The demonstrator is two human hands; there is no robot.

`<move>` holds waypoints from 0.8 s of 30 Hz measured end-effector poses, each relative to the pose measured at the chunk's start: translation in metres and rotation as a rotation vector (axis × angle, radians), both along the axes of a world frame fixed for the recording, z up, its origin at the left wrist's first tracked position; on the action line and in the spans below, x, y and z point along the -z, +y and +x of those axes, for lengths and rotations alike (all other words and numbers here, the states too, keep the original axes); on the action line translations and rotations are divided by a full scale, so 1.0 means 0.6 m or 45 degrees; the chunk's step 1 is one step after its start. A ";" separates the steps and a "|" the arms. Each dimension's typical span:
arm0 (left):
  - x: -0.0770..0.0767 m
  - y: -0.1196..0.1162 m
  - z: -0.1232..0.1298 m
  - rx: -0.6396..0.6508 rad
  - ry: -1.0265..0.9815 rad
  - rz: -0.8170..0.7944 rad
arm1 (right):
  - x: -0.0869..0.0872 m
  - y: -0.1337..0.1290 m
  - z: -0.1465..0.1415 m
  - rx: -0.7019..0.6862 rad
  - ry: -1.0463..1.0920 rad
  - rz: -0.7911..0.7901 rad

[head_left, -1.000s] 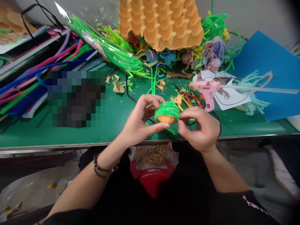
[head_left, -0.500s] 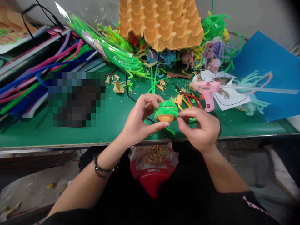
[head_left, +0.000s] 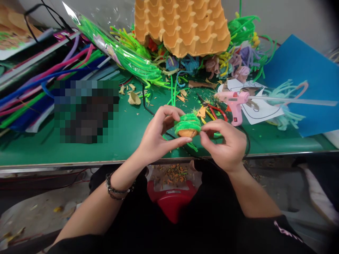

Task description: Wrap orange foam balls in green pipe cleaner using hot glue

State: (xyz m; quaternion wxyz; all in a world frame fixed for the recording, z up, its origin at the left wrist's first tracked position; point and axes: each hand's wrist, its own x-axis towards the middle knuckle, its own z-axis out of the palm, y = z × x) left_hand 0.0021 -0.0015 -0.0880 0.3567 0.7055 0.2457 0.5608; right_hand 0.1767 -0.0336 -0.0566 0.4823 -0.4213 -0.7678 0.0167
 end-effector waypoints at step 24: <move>-0.009 0.010 -0.019 0.036 0.421 -0.230 | 0.014 0.016 0.008 -0.040 -0.086 -0.039</move>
